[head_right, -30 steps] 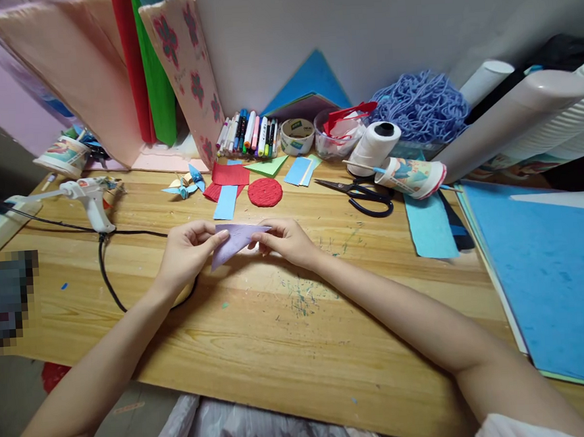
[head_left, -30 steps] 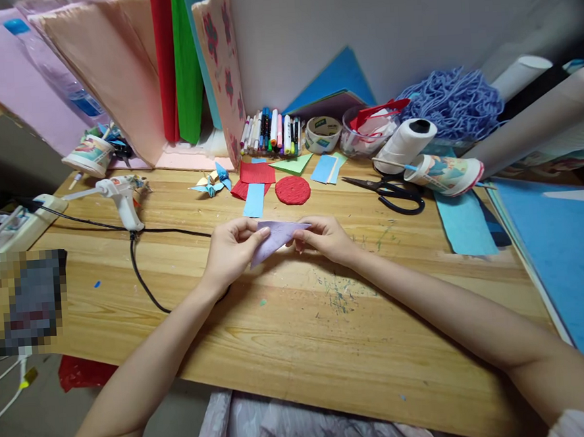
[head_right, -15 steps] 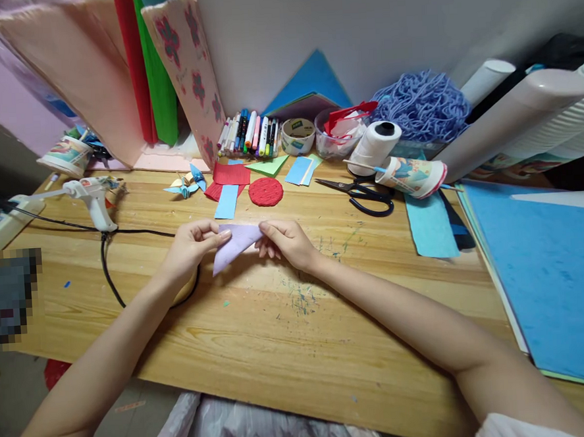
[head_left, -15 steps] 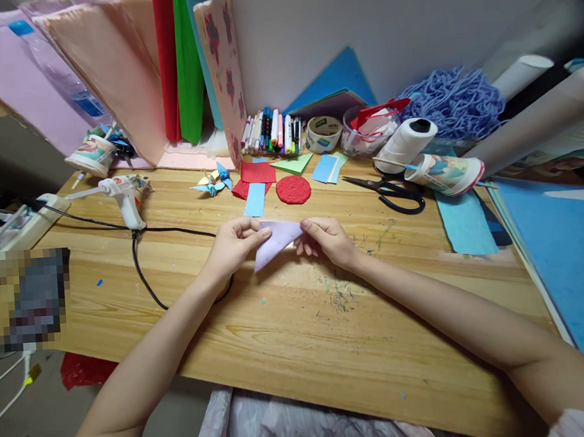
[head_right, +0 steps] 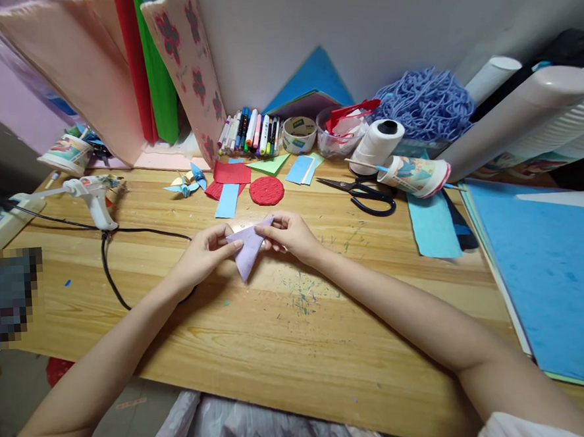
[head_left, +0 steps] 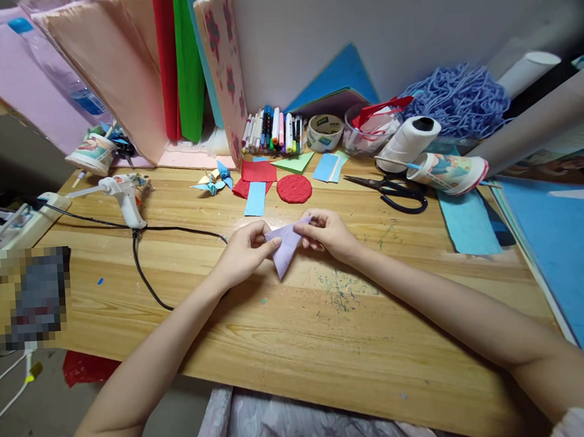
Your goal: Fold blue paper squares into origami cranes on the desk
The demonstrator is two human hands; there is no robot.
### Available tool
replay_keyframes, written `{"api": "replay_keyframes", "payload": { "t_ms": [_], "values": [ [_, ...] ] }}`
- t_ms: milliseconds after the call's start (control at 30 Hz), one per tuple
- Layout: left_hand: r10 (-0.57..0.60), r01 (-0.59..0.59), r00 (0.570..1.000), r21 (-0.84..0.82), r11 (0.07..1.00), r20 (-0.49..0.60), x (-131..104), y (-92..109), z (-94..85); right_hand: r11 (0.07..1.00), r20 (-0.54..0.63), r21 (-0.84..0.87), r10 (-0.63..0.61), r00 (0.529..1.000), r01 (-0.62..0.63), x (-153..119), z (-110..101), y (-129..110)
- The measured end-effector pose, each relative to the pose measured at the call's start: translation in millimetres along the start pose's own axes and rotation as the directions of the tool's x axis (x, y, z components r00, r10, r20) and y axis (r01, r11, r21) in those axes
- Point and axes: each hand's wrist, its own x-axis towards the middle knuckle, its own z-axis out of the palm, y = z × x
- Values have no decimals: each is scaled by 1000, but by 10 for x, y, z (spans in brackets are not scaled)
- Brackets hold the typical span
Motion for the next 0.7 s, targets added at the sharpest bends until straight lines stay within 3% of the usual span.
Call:
{"api": "replay_keyframes", "payload": {
  "t_ms": [100,300,400,567,700],
  "values": [
    [-12,14,999,-60,998,38,-6,-2,22,999,-5,47,-12,1000,12,10,-8,5],
    [9,-14,991,38,999,132,-44,-31,67,993,-52,-34,-113,992,111,-20,6,0],
    [-17,20,994,-24,1000,106,-69,-13,101,997,-39,-6,-74,997,74,-10,4,7],
    [-33,40,998,-127,991,57,-75,16,128,1000,93,-5,-17,996,18,-2,10,60],
    [-84,91,995,-149,985,55,-64,-1,138,994,2,-104,-31,1000,31,-27,30,77]
  ]
}}
